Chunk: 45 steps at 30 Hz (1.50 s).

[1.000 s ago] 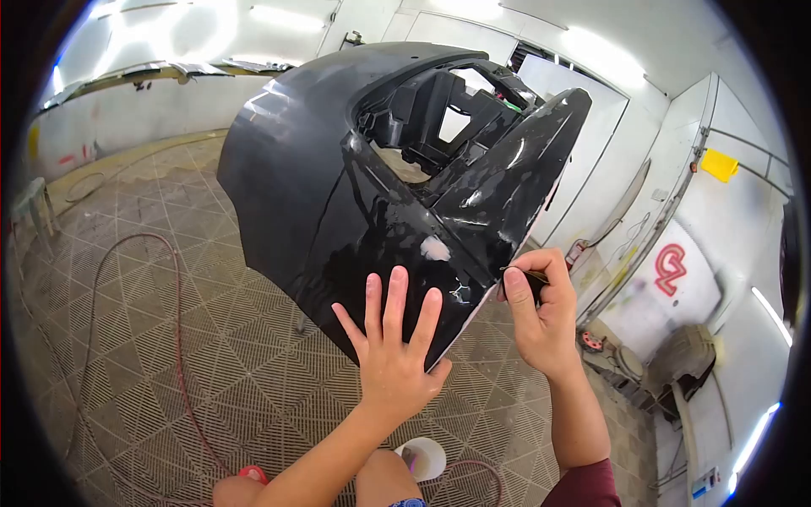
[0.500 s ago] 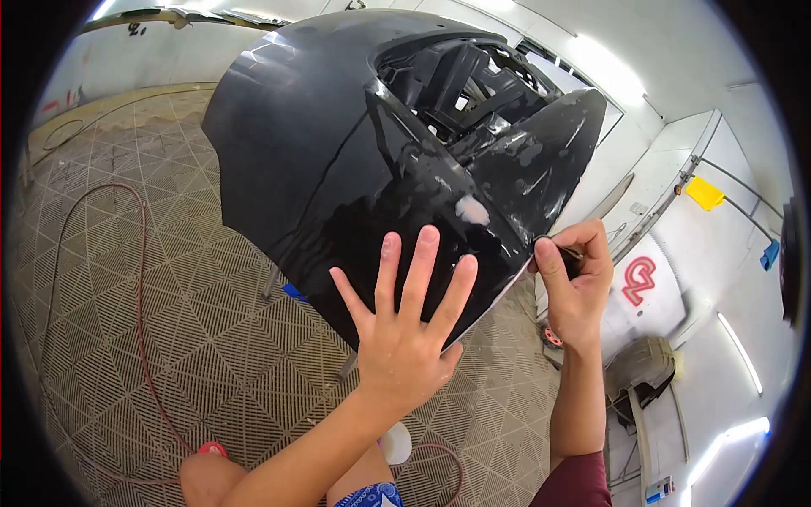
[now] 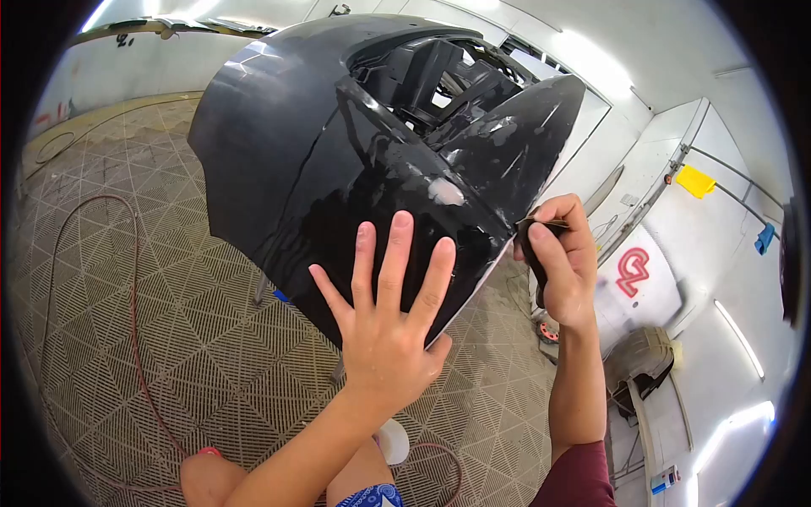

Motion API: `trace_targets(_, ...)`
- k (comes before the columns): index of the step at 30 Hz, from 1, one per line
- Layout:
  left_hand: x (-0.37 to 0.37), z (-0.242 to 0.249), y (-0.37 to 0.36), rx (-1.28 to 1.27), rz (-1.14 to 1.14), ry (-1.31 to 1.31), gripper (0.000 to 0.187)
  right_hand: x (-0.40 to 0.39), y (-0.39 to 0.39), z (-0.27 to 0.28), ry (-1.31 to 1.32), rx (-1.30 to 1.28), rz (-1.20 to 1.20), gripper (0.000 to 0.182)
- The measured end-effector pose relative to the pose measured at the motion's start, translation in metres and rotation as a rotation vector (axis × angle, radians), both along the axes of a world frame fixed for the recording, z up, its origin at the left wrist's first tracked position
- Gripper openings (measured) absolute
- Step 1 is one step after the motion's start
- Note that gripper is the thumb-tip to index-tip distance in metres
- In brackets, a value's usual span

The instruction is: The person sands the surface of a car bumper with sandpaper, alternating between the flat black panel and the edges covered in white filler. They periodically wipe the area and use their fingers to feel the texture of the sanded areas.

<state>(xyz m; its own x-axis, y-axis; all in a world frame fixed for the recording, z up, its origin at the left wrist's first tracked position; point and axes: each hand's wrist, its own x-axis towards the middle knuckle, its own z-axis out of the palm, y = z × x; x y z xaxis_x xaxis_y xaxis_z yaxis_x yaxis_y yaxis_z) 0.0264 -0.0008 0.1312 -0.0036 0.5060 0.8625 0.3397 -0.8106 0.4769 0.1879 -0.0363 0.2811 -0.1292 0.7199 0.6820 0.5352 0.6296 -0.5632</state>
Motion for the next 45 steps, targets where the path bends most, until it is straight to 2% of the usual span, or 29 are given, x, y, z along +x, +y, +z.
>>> trace_targets(6, 0.001, -0.002, 0.000, 0.000, 0.006, 0.009, 0.104, 0.001, -0.006, 0.002, -0.142, -0.017, -0.110, 0.013)
trace_targets(8, 0.000, 0.000, -0.002, 0.000, 0.004, 0.006, 0.105, 0.002, -0.003, 0.008, -0.269, 0.060, -0.197, 0.013)
trace_targets(12, 0.001, -0.001, -0.002, 0.003, 0.007, 0.014, 0.104, -0.001, -0.004, 0.012, -0.229, 0.094, -0.219, 0.012)
trace_targets(15, 0.001, -0.001, -0.002, 0.012, 0.005, -0.008, 0.103, -0.002, -0.003, 0.020, -0.324, -0.020, -0.204, 0.012)
trace_targets(18, 0.000, 0.003, -0.003, -0.003, 0.004, 0.012, 0.102, -0.005, -0.005, 0.016, -0.269, 0.145, -0.258, 0.012)
trace_targets(21, -0.001, -0.001, -0.002, 0.013, 0.007, 0.003, 0.101, -0.010, -0.004, 0.022, -0.370, 0.022, -0.263, 0.012)
trace_targets(23, 0.000, -0.002, -0.003, 0.012, 0.007, -0.006, 0.101, -0.014, -0.002, 0.019, -0.351, 0.187, -0.320, 0.012)
trace_targets(24, -0.001, -0.001, -0.004, 0.004, -0.003, 0.005, 0.101, -0.011, -0.002, 0.021, -0.495, 0.240, -0.280, 0.012)
trace_targets(29, -0.002, 0.001, -0.005, 0.006, -0.010, -0.007, 0.100, -0.012, -0.002, 0.020, -0.421, 0.245, -0.325, 0.012)
trace_targets(32, -0.005, 0.002, -0.002, 0.010, 0.007, 0.011, 0.099, -0.007, 0.001, 0.019, -0.461, 0.196, -0.242, 0.012)
trace_targets(35, -0.001, 0.001, -0.007, 0.007, -0.015, -0.004, 0.099, -0.006, -0.002, 0.009, -0.358, 0.303, -0.307, 0.013)
trace_targets(38, -0.004, 0.002, -0.002, 0.005, -0.009, 0.006, 0.098, 0.002, 0.006, 0.005, -0.305, 0.186, -0.235, 0.014)
trace_targets(40, -0.003, 0.004, -0.005, 0.003, -0.013, -0.008, 0.098, 0.002, 0.011, -0.006, -0.225, 0.391, -0.288, 0.015)
trace_targets(41, -0.002, 0.003, -0.007, 0.006, -0.022, -0.003, 0.098, 0.008, 0.009, -0.010, -0.222, 0.393, -0.298, 0.015)
trace_targets(43, -0.004, 0.001, -0.003, -0.002, -0.001, 0.017, 0.099, 0.015, 0.011, -0.009, -0.190, 0.257, -0.183, 0.015)
trace_targets(45, -0.005, 0.003, -0.003, 0.001, -0.004, 0.012, 0.100, 0.011, 0.014, -0.007, -0.214, 0.292, -0.160, 0.015)
